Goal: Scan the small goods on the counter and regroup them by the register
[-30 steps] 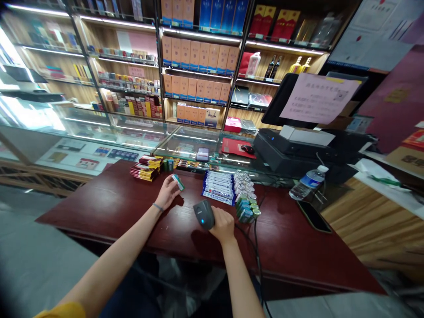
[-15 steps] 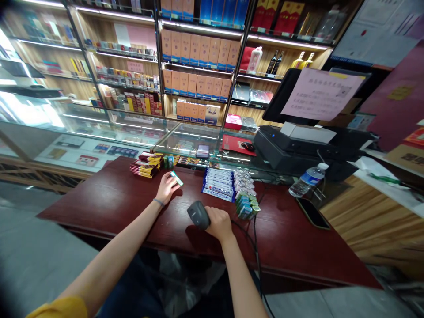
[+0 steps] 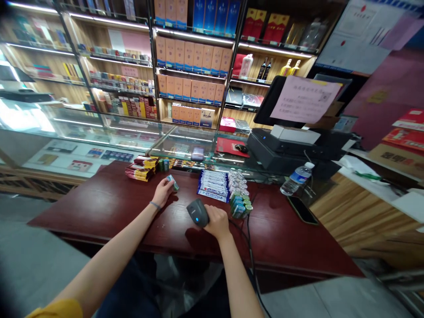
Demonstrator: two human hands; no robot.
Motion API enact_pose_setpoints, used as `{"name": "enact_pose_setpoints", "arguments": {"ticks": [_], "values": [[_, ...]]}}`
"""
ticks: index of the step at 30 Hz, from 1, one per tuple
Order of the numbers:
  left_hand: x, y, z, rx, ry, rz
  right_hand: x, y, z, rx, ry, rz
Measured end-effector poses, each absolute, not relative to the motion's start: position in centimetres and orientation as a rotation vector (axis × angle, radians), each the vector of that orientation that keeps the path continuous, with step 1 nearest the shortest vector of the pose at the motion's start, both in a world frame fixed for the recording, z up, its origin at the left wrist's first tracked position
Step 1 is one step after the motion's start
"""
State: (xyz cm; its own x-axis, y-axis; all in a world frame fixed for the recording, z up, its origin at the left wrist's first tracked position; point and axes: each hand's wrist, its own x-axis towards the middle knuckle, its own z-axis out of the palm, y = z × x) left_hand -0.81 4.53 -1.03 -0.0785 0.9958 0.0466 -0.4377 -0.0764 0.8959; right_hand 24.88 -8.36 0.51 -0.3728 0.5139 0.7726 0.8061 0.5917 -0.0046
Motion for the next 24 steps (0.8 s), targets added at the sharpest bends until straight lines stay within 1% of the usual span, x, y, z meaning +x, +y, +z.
{"name": "enact_pose_setpoints", "arguments": {"ticks": [6, 11, 15, 24], "values": [[1.0, 3.3, -0.1, 1.121, 0.906, 1.592, 26.9, -10.1, 2.5, -1.065, -1.975, -0.493], [4.8, 0.8, 2.5, 1.3, 0.824, 1.538, 29.6, -12.3, 3.8, -1.143, -1.883, -0.58], [8.5, -1.4, 3.7, 1.351, 0.747, 1.439, 32.4, -14.2, 3.9, -1.214, -1.838, -0.642], [16.9, -5.9, 2.0, 1.412, 0.862, 1.414, 38.3, -19.1, 4.0, -1.382, -1.748, -0.661]]}}
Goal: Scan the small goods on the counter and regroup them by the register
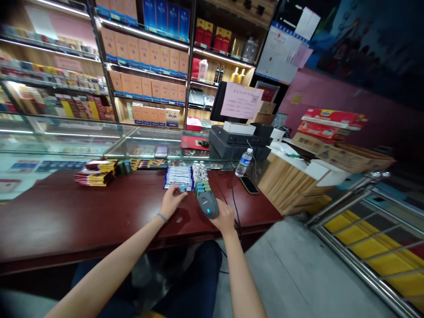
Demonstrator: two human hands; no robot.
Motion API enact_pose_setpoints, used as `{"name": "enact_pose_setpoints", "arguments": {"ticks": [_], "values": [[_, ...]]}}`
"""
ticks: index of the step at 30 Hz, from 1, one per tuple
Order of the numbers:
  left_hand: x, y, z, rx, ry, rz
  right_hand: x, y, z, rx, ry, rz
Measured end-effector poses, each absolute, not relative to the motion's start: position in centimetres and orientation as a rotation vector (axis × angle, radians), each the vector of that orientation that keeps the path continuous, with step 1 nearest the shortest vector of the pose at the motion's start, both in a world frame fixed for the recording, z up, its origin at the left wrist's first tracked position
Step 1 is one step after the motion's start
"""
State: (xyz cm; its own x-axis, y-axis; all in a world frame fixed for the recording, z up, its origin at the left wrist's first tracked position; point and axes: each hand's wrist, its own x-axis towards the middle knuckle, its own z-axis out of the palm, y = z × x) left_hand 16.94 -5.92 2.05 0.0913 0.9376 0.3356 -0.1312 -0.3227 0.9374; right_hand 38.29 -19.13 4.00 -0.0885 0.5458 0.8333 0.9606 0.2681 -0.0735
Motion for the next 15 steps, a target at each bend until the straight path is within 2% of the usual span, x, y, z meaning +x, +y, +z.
{"name": "enact_pose_setpoints", "arguments": {"ticks": [5, 15], "values": [[21.4, -8.3, 0.4, 1.324, 0.779, 1.334, 40.4, -20.9, 3.9, -1.434, -1.726, -0.696], [24.6, -9.6, -0.9, 1.508, 1.071, 1.274, 42.2, -22.2, 2.6, -1.476, -1.694, -0.673]]}}
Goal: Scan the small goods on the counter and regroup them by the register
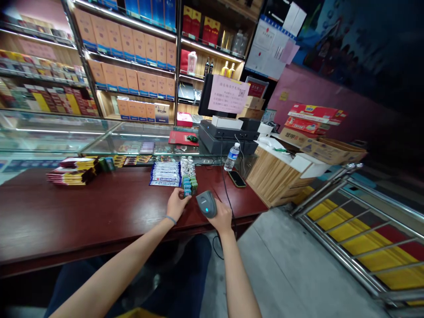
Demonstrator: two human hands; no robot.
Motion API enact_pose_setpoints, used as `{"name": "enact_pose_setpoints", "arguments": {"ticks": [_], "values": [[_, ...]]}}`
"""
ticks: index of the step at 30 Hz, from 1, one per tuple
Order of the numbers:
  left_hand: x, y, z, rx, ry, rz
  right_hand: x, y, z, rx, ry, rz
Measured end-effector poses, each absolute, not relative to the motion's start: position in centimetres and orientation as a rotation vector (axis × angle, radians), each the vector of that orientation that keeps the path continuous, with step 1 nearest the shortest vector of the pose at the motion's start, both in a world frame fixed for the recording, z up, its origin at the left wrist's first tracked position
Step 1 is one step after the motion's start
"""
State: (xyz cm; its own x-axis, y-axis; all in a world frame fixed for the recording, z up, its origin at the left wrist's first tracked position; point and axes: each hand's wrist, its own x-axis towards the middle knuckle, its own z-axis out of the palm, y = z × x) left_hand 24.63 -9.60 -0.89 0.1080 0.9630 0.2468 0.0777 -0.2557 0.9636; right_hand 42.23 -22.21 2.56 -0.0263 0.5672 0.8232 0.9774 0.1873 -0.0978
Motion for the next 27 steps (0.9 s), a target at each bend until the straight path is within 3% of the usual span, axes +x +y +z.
{"name": "enact_pose_setpoints", "arguments": {"ticks": [16, 27], "values": [[25.2, -9.1, -2.0, 1.624, 1.095, 1.35, 42.4, -21.5, 1.3, -1.498, -1.702, -0.666], [19.6, -7.4, -1.6, 1.585, 0.977, 1.411, 37.1, -20.5, 4.5, -1.303, -1.745, -0.753]]}}
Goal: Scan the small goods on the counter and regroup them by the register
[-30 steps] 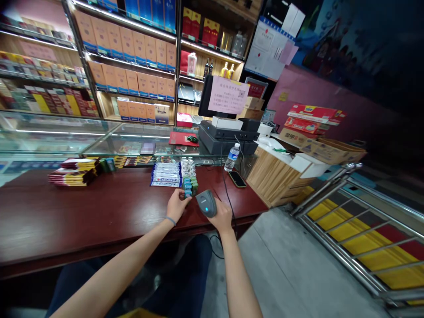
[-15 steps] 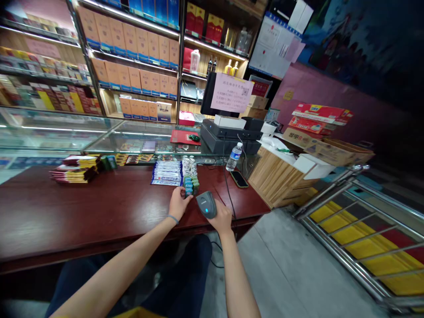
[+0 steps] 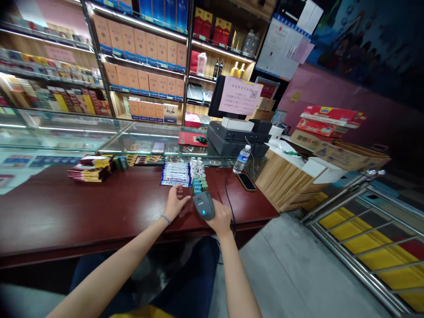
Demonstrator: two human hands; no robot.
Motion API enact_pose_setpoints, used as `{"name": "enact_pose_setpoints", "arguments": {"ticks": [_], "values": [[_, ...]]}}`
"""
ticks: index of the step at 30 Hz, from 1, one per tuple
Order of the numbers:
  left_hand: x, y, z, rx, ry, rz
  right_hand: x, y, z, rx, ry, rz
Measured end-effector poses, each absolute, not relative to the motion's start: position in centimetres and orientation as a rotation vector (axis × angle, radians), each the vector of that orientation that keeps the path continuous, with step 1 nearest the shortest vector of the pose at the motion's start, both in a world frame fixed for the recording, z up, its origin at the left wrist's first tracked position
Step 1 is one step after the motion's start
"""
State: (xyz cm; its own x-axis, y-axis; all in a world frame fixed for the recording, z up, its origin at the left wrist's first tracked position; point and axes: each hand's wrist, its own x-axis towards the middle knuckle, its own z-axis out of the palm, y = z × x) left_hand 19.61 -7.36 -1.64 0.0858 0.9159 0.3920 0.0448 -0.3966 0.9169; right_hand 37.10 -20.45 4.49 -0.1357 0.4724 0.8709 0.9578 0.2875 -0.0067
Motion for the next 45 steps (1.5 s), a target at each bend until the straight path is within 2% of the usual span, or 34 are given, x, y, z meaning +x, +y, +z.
{"name": "enact_pose_setpoints", "arguments": {"ticks": [9, 19, 25, 35, 45], "values": [[6.5, -1.9, 0.3, 1.587, 1.138, 1.679, 31.3, -16.1, 3.5, -1.185, -1.801, -0.729], [-5.5, 3.9, -2.0, 1.536, 1.442, 1.756, 28.2, -11.9, 1.6, -1.073, -1.842, -0.751], [-7.1, 8.8, -2.7, 1.609, 1.469, 1.662, 27.9, -9.8, 0.5, -1.054, -1.858, -0.719], [-6.4, 15.8, 1.2, 1.994, 1.547, 1.463, 27.5, -9.2, -0.4, -1.032, -1.84, -0.724], [-5.1, 16.0, 2.5, 2.107, 1.862, 1.109, 27.7, -9.1, -0.8, -1.03, -1.825, -0.613]]}}
